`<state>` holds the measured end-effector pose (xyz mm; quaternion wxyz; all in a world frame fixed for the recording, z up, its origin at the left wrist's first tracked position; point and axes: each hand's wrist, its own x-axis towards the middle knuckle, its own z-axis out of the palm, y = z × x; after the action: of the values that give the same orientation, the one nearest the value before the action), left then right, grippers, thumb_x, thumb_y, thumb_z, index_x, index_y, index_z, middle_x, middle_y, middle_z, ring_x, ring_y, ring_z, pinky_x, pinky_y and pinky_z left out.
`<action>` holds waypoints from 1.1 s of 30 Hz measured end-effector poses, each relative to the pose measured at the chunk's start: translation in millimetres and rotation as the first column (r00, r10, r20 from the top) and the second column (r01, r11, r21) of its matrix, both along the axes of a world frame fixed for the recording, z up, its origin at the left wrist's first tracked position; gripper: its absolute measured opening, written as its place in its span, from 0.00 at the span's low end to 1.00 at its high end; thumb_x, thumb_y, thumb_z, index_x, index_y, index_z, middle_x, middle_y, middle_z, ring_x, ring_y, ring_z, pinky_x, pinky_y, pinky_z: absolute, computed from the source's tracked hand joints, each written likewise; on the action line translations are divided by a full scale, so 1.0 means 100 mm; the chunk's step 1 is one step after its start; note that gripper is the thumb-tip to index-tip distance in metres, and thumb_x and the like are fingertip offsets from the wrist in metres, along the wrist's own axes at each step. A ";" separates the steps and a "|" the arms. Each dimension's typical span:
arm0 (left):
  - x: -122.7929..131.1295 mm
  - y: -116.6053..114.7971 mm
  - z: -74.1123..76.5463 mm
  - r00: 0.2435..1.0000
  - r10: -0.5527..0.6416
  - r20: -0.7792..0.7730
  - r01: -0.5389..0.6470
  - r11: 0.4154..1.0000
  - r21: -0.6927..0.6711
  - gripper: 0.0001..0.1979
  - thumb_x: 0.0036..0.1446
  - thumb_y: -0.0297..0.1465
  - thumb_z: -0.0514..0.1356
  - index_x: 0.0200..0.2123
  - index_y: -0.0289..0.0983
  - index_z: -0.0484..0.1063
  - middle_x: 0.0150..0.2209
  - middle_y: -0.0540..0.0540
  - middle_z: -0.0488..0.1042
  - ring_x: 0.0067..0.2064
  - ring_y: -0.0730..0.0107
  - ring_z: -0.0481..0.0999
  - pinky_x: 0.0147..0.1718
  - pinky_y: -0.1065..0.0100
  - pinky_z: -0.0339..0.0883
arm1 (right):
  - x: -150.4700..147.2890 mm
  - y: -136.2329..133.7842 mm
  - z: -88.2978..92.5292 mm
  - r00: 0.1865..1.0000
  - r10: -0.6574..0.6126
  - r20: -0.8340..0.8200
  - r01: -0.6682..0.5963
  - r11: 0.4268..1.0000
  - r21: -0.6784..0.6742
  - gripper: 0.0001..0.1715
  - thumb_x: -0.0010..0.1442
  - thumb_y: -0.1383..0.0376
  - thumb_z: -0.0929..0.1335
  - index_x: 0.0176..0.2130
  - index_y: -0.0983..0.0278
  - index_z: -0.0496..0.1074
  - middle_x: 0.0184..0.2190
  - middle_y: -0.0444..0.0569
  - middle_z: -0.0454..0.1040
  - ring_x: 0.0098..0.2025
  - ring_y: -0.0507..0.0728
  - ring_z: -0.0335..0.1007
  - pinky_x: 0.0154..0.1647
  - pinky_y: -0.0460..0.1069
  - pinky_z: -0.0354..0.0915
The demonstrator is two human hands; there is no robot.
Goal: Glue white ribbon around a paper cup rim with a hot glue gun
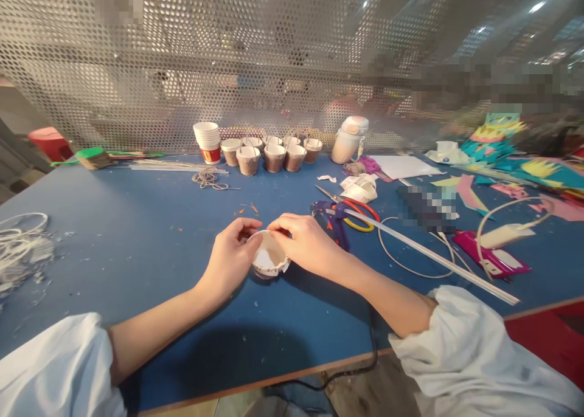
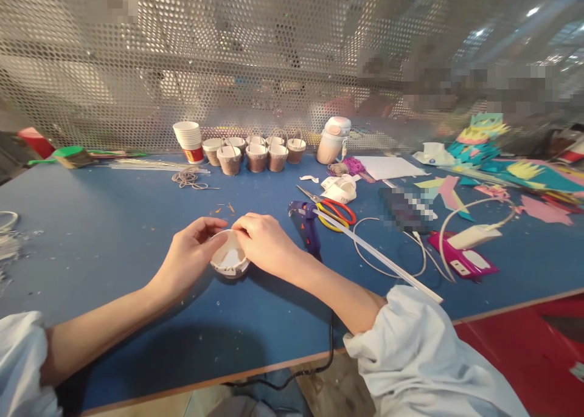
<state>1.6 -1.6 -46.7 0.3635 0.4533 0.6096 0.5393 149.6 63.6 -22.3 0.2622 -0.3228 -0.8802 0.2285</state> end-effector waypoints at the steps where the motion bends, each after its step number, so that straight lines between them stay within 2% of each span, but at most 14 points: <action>1: 0.00 0.00 0.00 1.000 0.002 0.002 -0.002 1.000 0.000 0.10 0.50 0.31 0.61 0.37 0.35 0.74 0.29 0.51 0.73 0.29 0.74 0.69 0.27 0.72 0.62 | 0.01 0.00 0.01 1.000 0.015 0.004 -0.015 1.000 -0.028 0.12 0.61 0.75 0.65 0.34 0.65 0.78 0.35 0.50 0.79 0.36 0.54 0.74 0.39 0.48 0.65; 5: -0.01 -0.01 0.01 1.000 -0.017 -0.011 0.017 1.000 -0.011 0.10 0.50 0.33 0.63 0.35 0.35 0.75 0.29 0.50 0.75 0.29 0.73 0.71 0.28 0.71 0.63 | 0.11 -0.01 0.05 0.995 0.066 0.076 -0.054 0.987 -0.153 0.15 0.64 0.70 0.62 0.37 0.64 0.79 0.36 0.49 0.79 0.36 0.55 0.74 0.37 0.48 0.65; 8: -0.04 -0.04 -0.01 0.999 -0.050 -0.011 0.050 0.998 -0.023 0.12 0.51 0.36 0.63 0.36 0.34 0.75 0.31 0.48 0.77 0.32 0.70 0.74 0.31 0.69 0.67 | 0.20 0.01 0.03 0.997 0.059 0.039 -0.047 0.962 -0.268 0.16 0.67 0.64 0.62 0.41 0.64 0.78 0.40 0.49 0.79 0.40 0.56 0.75 0.41 0.50 0.67; 10: -0.10 -0.08 -0.04 0.994 -0.112 0.006 0.112 0.994 0.002 0.15 0.54 0.40 0.63 0.41 0.36 0.75 0.38 0.46 0.78 0.38 0.66 0.76 0.37 0.67 0.70 | 0.26 0.03 -0.01 0.996 0.083 -0.042 -0.092 0.945 -0.314 0.18 0.67 0.59 0.62 0.48 0.65 0.75 0.48 0.52 0.77 0.47 0.58 0.73 0.48 0.52 0.68; 13: -0.22 -0.14 -0.13 0.971 -0.237 -0.024 0.238 0.966 0.098 0.19 0.59 0.42 0.59 0.49 0.39 0.72 0.51 0.43 0.76 0.50 0.61 0.75 0.47 0.63 0.70 | 0.36 0.07 -0.08 0.973 0.190 -0.130 -0.223 0.916 -0.332 0.28 0.65 0.54 0.65 0.59 0.65 0.65 0.58 0.56 0.69 0.55 0.60 0.69 0.55 0.56 0.66; 16: -0.31 -0.16 -0.23 0.925 -0.344 -0.163 0.372 0.908 0.192 0.22 0.61 0.40 0.58 0.58 0.42 0.67 0.60 0.41 0.69 0.57 0.57 0.71 0.52 0.60 0.70 | 0.41 0.11 -0.15 0.955 0.267 -0.125 -0.295 0.880 -0.373 0.38 0.61 0.50 0.68 0.65 0.62 0.58 0.63 0.56 0.64 0.59 0.62 0.66 0.58 0.59 0.65; 18: -0.34 -0.15 -0.29 0.865 -0.394 -0.310 0.469 0.854 0.225 0.25 0.61 0.38 0.59 0.61 0.43 0.63 0.63 0.39 0.64 0.61 0.54 0.67 0.56 0.56 0.67 | 0.41 0.14 -0.19 0.947 0.305 -0.099 -0.319 0.862 -0.394 0.41 0.61 0.49 0.68 0.66 0.61 0.56 0.62 0.55 0.64 0.60 0.62 0.65 0.59 0.59 0.64; 20: -0.35 -0.13 -0.34 0.809 -0.395 -0.436 0.525 0.819 0.232 0.27 0.61 0.36 0.59 0.62 0.43 0.61 0.65 0.37 0.61 0.64 0.53 0.64 0.59 0.51 0.63 | 0.41 0.17 -0.21 0.936 0.343 -0.080 -0.346 0.849 -0.399 0.42 0.61 0.49 0.68 0.66 0.61 0.55 0.61 0.54 0.66 0.60 0.62 0.65 0.59 0.58 0.64; 22: -0.35 -0.13 -0.36 0.786 -0.355 -0.507 0.526 0.815 0.244 0.27 0.61 0.35 0.59 0.63 0.44 0.59 0.65 0.35 0.60 0.65 0.52 0.62 0.60 0.48 0.61 | 0.41 0.18 -0.22 0.932 0.359 -0.058 -0.353 0.855 -0.379 0.43 0.60 0.50 0.69 0.67 0.61 0.54 0.61 0.55 0.66 0.60 0.62 0.65 0.59 0.58 0.64; 25: -0.35 -0.16 -0.33 0.760 -0.255 -0.598 0.524 0.784 0.332 0.28 0.60 0.34 0.60 0.62 0.42 0.59 0.65 0.32 0.58 0.65 0.50 0.60 0.59 0.46 0.61 | 0.44 0.19 -0.20 0.931 0.362 -0.054 -0.365 0.911 -0.190 0.43 0.56 0.51 0.72 0.64 0.62 0.58 0.63 0.59 0.62 0.62 0.62 0.62 0.59 0.58 0.63; 27: -0.34 -0.19 -0.29 0.722 -0.153 -0.674 0.546 0.725 0.420 0.28 0.58 0.31 0.63 0.60 0.40 0.60 0.64 0.30 0.57 0.65 0.49 0.60 0.58 0.46 0.63 | 0.47 0.16 -0.17 0.917 0.386 -0.096 -0.385 0.922 0.036 0.34 0.57 0.54 0.73 0.57 0.64 0.64 0.59 0.60 0.65 0.60 0.61 0.63 0.58 0.58 0.63; 28: -0.34 -0.20 -0.28 0.697 -0.096 -0.710 0.560 0.692 0.456 0.27 0.56 0.29 0.63 0.59 0.39 0.61 0.63 0.30 0.58 0.64 0.50 0.62 0.56 0.47 0.65 | 0.48 0.15 -0.16 0.908 0.402 -0.119 -0.382 0.911 0.157 0.28 0.57 0.56 0.73 0.53 0.65 0.67 0.54 0.60 0.68 0.57 0.60 0.65 0.56 0.58 0.65; 30: -0.33 -0.22 -0.26 0.641 0.013 -0.767 0.589 0.633 0.503 0.25 0.54 0.24 0.63 0.55 0.37 0.62 0.59 0.31 0.62 0.61 0.52 0.65 0.53 0.51 0.69 | 0.51 0.10 -0.15 0.895 0.426 -0.131 -0.353 0.858 0.374 0.15 0.59 0.60 0.72 0.43 0.64 0.70 0.44 0.55 0.71 0.47 0.57 0.69 0.48 0.55 0.68; 33: -0.32 -0.21 -0.27 0.558 0.100 -0.824 0.645 0.573 0.506 0.20 0.53 0.19 0.62 0.49 0.37 0.65 0.52 0.34 0.68 0.56 0.55 0.70 0.50 0.53 0.72 | 0.51 0.01 -0.18 0.901 0.429 -0.065 -0.297 0.720 0.628 0.07 0.61 0.64 0.71 0.36 0.63 0.68 0.34 0.49 0.72 0.36 0.54 0.67 0.37 0.50 0.66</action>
<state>-30.5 -23.0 -73.4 -0.0835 0.8479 0.3189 0.4152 200.9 64.2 -40.8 0.3907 -0.0171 -0.9202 0.0151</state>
